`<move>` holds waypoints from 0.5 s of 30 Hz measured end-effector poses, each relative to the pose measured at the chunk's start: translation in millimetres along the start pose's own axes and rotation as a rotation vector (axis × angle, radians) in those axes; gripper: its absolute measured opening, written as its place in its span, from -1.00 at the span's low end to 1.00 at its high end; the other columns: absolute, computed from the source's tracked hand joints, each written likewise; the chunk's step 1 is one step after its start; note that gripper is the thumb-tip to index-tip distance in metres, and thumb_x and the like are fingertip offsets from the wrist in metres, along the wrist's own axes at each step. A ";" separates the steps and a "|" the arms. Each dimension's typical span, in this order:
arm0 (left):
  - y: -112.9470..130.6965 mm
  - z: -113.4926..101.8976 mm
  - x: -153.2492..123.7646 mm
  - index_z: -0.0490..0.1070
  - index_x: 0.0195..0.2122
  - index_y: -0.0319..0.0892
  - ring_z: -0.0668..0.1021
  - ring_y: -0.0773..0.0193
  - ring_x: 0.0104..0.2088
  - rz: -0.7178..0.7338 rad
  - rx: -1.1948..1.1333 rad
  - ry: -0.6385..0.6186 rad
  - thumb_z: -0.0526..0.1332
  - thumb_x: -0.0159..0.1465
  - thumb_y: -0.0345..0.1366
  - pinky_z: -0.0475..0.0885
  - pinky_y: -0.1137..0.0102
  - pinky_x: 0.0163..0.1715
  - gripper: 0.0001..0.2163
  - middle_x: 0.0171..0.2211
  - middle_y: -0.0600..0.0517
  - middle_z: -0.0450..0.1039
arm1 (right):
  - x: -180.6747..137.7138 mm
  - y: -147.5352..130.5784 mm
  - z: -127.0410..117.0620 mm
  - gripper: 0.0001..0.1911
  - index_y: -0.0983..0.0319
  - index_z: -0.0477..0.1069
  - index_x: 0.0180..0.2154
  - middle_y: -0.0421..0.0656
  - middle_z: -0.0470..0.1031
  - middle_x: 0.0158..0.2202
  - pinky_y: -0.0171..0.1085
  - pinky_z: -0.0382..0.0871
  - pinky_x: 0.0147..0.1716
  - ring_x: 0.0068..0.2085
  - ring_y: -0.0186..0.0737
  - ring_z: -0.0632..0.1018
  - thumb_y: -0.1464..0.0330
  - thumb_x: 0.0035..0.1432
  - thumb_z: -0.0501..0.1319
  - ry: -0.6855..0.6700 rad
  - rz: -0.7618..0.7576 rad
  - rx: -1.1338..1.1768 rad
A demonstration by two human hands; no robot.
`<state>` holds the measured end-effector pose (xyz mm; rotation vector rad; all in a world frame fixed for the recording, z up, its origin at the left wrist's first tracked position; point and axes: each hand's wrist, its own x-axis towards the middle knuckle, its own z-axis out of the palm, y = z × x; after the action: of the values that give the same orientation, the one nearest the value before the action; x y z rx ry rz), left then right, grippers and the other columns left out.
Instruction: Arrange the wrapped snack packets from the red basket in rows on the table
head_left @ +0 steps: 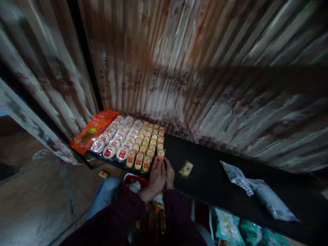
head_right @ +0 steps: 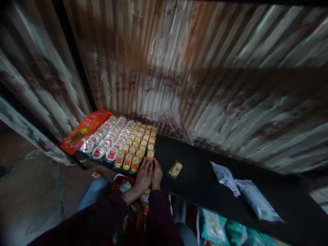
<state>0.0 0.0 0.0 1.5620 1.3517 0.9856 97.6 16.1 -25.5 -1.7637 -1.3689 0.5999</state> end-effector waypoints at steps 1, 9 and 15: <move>-1.3 0.5 -0.4 0.25 0.26 -0.25 0.16 0.13 0.35 0.002 -0.008 0.007 -0.04 0.35 -0.24 0.06 0.20 0.37 -0.52 0.35 -0.12 0.10 | 1.2 1.7 1.4 -0.43 0.33 0.40 0.09 0.06 0.53 0.07 -0.14 0.41 0.05 0.01 -0.05 0.57 0.19 0.12 0.03 0.015 -0.004 0.005; -4.2 1.9 -5.1 0.22 0.28 -0.30 0.03 0.09 0.39 0.040 0.007 -0.014 -0.05 0.34 -0.23 -0.03 0.13 0.39 -0.49 0.38 -0.13 0.01 | 1.8 11.1 8.5 -0.51 0.28 0.45 0.02 0.04 0.55 0.00 -0.07 0.39 0.07 0.00 -0.05 0.54 0.25 0.09 0.06 0.094 -0.135 0.017; -3.6 -2.7 -6.6 0.20 0.29 -0.36 0.00 0.05 0.40 0.084 0.046 -0.051 -0.12 0.38 -0.15 -0.04 0.06 0.38 -0.46 0.38 -0.19 -0.03 | 5.4 6.7 10.6 -0.48 0.28 0.49 -0.05 0.06 0.55 -0.05 -0.03 0.38 0.06 -0.04 -0.04 0.53 0.10 0.15 0.03 0.203 -0.076 0.047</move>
<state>-4.5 -6.0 -2.7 1.6787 1.2906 0.9643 94.8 23.8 -36.4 -1.6778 -1.2653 0.3963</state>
